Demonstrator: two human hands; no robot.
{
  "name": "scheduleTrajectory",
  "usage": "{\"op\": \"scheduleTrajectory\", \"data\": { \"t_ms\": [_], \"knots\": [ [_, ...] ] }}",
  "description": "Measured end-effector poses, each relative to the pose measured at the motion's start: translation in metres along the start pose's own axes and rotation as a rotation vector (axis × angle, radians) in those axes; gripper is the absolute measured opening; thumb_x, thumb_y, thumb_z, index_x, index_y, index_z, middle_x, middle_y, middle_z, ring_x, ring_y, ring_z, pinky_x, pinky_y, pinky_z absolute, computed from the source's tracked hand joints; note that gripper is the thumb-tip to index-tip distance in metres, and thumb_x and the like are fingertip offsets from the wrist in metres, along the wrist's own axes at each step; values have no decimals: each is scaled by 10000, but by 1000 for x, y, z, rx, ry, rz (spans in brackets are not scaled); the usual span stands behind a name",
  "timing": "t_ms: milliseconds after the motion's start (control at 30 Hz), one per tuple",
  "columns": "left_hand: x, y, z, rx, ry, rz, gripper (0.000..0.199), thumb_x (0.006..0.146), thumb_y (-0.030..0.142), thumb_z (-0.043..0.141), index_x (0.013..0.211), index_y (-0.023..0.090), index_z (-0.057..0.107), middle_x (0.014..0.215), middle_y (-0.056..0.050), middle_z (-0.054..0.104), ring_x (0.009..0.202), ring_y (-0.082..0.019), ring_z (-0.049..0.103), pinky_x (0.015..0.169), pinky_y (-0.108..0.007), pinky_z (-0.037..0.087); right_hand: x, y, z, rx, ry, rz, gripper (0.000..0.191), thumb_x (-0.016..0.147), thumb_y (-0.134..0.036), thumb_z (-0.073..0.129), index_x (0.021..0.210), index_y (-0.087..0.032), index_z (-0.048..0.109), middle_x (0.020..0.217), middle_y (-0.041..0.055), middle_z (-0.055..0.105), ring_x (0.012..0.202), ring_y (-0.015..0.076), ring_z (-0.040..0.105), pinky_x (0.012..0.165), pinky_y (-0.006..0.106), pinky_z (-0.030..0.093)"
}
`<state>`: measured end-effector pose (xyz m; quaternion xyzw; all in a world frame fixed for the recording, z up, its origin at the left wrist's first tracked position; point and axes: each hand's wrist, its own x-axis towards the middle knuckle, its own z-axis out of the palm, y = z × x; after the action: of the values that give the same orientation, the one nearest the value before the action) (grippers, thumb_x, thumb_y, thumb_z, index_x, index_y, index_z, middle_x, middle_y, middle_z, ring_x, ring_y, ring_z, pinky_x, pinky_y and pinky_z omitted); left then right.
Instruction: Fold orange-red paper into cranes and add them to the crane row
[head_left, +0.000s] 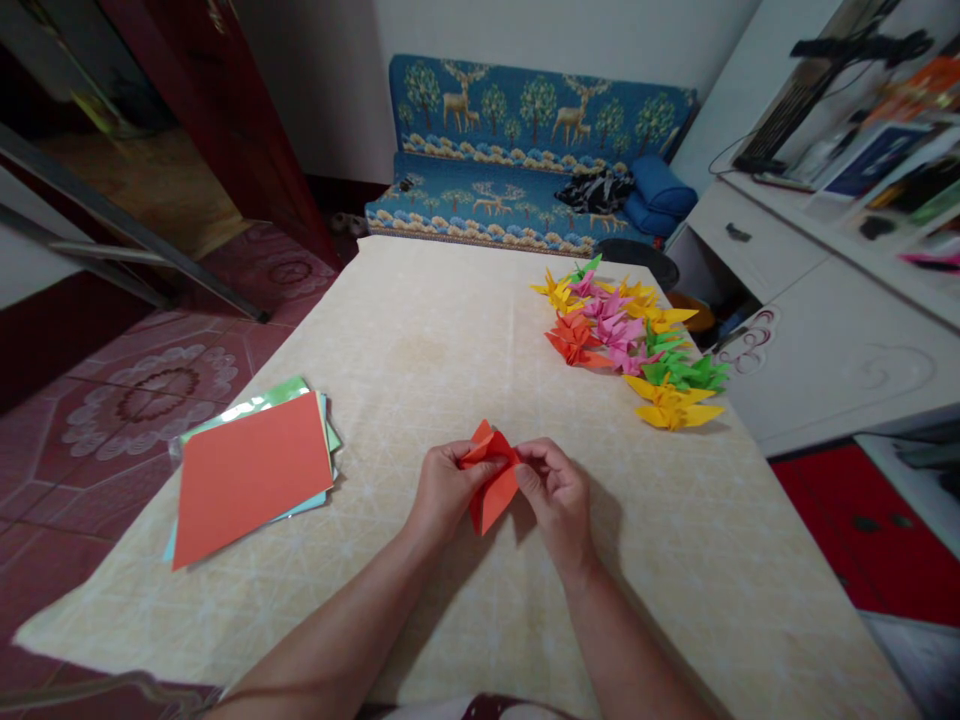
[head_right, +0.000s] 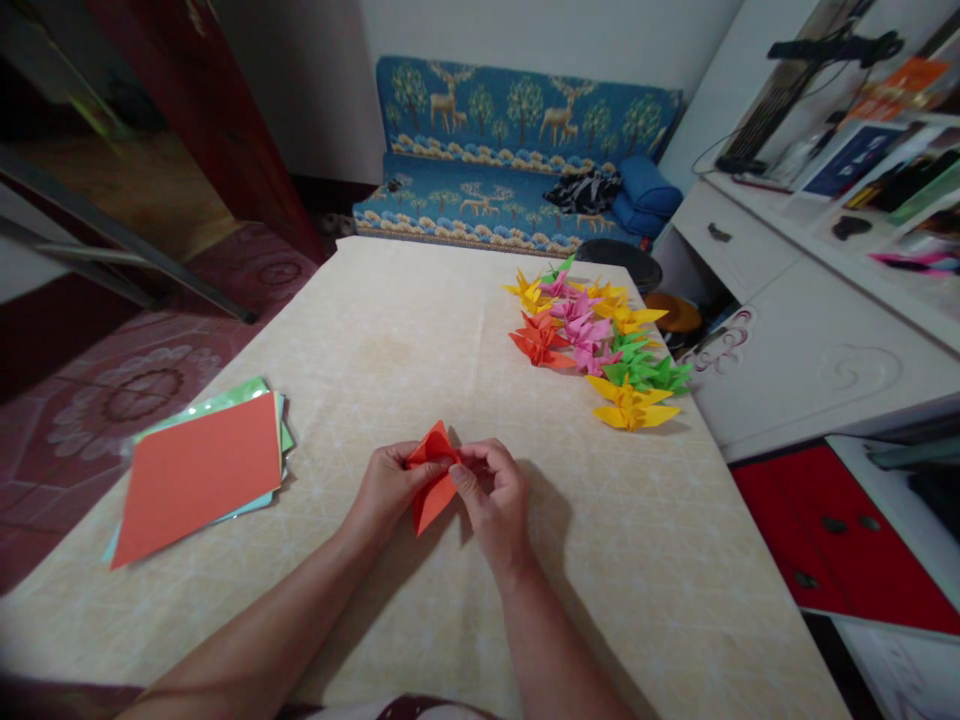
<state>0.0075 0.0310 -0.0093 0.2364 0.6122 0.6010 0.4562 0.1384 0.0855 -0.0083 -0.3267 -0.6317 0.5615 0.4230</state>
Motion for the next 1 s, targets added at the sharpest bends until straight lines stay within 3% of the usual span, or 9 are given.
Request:
{"op": "scheduleTrajectory", "data": {
  "t_ms": [133,467,767,900,1000],
  "knots": [
    [-2,4,0,-38,-35,-24,225,627,307,798,674,97,731,588,-29,640,509,-84,503,494,-195,361,1,3,-1,17,20,33,173,887,-329,548,826,-213,661,797,6,601,778,145,562,699,240,437],
    [-1,2,-1,-14,-11,17,234,636,292,791,705,80,721,593,-34,644,513,-97,517,510,-208,384,-1,2,5,-22,5,134,157,755,-333,686,831,-206,633,748,7,630,676,150,584,609,244,466],
    [-4,5,-14,-210,-319,-114,317,746,345,722,942,95,721,842,-105,713,736,-170,633,722,-275,463,1,5,-1,-67,91,117,151,797,-347,641,815,-197,635,733,3,617,655,138,553,593,239,436],
    [-1,1,-16,-189,-268,-130,253,724,312,723,872,106,737,776,-78,713,687,-152,623,689,-253,447,1,5,-3,21,46,139,219,860,-372,559,766,-191,640,716,8,607,684,148,557,623,249,437],
    [0,1,-15,-125,-236,-113,203,693,284,730,786,104,744,717,-64,704,621,-128,592,631,-228,416,1,5,-3,13,23,160,186,820,-360,615,754,-189,645,706,7,615,665,146,562,612,243,441]
  ]
}}
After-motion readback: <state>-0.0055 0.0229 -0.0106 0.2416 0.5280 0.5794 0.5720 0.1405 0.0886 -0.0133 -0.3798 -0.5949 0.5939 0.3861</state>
